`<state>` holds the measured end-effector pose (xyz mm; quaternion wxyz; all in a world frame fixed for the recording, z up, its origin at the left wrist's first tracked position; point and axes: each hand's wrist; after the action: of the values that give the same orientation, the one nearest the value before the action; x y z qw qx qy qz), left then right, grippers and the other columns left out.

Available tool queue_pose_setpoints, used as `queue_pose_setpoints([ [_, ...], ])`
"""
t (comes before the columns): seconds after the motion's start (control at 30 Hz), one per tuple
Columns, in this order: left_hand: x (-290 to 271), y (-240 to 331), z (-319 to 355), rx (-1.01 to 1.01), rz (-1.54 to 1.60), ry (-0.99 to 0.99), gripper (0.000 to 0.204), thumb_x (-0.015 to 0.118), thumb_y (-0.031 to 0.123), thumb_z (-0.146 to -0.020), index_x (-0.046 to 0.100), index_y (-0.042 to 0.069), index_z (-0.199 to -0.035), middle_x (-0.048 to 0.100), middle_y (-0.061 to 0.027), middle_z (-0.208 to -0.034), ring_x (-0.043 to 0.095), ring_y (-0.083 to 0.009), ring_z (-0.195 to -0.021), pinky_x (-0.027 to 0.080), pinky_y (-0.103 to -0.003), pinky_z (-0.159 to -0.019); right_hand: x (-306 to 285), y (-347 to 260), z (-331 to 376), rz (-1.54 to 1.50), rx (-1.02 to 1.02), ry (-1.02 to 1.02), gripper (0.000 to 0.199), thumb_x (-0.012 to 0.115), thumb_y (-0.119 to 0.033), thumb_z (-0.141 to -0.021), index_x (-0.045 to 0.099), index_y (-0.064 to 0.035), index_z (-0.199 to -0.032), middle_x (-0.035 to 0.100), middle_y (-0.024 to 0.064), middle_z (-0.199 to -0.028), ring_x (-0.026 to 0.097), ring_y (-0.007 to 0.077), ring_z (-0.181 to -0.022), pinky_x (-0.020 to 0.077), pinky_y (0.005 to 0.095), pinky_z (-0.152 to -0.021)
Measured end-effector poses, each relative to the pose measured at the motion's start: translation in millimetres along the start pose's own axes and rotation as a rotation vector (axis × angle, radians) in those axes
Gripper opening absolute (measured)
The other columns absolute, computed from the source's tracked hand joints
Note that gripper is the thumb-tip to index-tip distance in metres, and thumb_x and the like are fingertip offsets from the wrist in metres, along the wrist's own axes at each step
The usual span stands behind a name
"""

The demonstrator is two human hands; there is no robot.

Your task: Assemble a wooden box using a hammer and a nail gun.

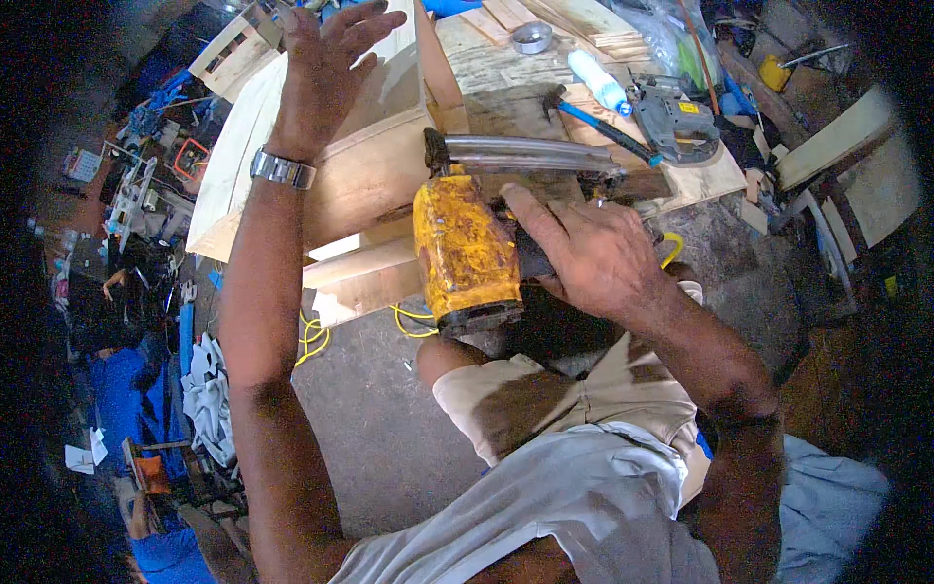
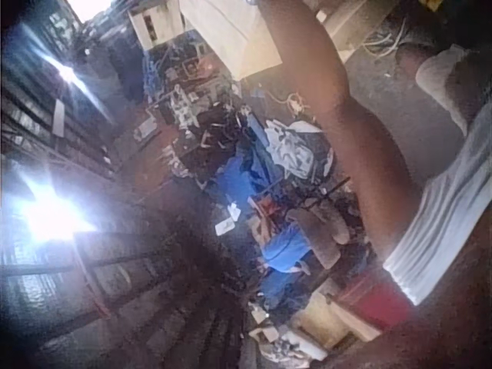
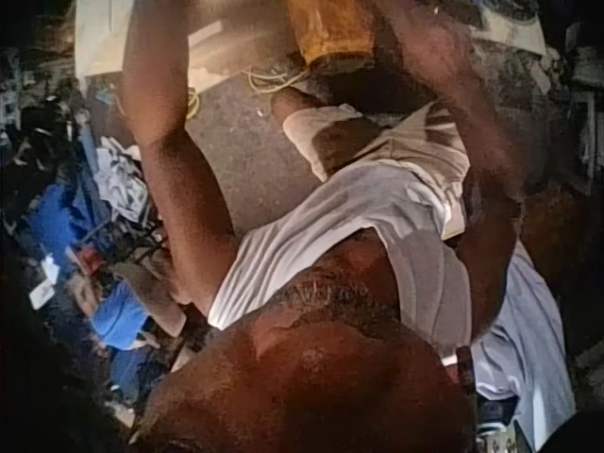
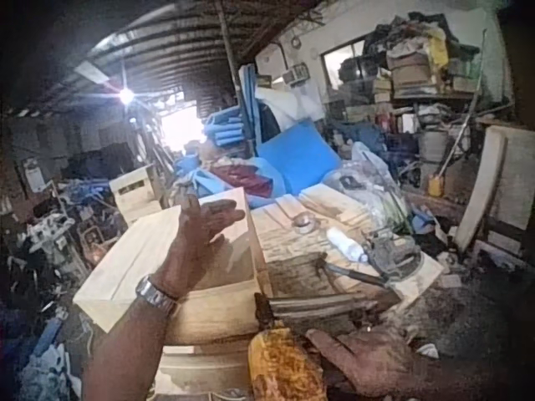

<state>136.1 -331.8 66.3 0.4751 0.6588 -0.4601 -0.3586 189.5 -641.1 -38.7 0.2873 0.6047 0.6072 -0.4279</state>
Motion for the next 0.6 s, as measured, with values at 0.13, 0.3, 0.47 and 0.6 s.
queue_pose_setpoints([
  [0.13, 6.1, 6.7, 2.9, -0.001, -0.002, 0.016, 0.11, 0.025, 0.091, -0.082, 0.04, 0.003, -0.147, 0.051, -0.0134, -0.143, 0.031, -0.0292, -0.142, 0.011, -0.056, -0.116, -1.3, 0.5, 0.5, 0.076, 0.017, -0.089, 0.089, 0.084, -0.018, -0.063, 0.045, -0.0034, -0.141, 0.067, 0.0205, -0.103, 0.069, 0.0363, -0.084, 0.0563, 0.0455, -0.073],
  [0.3, -17.3, -16.1, -8.3, 0.039, 0.004, -0.031, 0.111, 0.025, 0.092, -0.082, 0.039, 0.003, -0.148, 0.049, -0.0148, -0.145, 0.03, -0.0315, -0.142, 0.009, -0.057, -0.116, -1.2, -11.9, -5.6, 0.005, -0.053, -0.012, 0.087, 0.082, -0.017, -0.065, 0.044, -0.0044, -0.142, 0.068, 0.0196, -0.102, 0.069, 0.0361, -0.082, 0.0564, 0.0454, -0.074],
  [0.47, -16.3, -14.2, -7.4, 0.052, -0.017, -0.026, 0.113, 0.024, 0.093, -0.081, 0.039, 0.003, -0.148, 0.049, -0.0158, -0.146, 0.032, -0.0327, -0.14, 0.009, -0.057, -0.116, -2.5, -20.2, -19.8, 0.018, -0.03, -0.035, 0.082, 0.081, -0.017, -0.066, 0.047, -0.0042, -0.14, 0.067, 0.0198, -0.099, 0.069, 0.0361, -0.081, 0.0563, 0.0457, -0.072],
  [0.6, -15.6, -10.1, -5.2, 0.056, -0.068, -0.03, 0.113, 0.023, 0.093, -0.081, 0.038, 0.003, -0.148, 0.05, -0.0169, -0.145, 0.035, -0.032, -0.138, 0.015, -0.055, -0.113, 3.0, -21.0, -15.3, 0.072, -0.025, -0.042, 0.078, 0.079, -0.018, -0.068, 0.049, -0.0041, -0.139, 0.067, 0.0197, -0.095, 0.069, 0.0357, -0.081, 0.0561, 0.0457, -0.07],
])
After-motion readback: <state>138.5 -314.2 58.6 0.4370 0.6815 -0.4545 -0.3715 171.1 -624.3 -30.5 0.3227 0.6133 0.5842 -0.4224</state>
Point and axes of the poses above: each hand's wrist, its own z-axis away from the middle knuckle, its own x-axis out of the palm, y = z × x
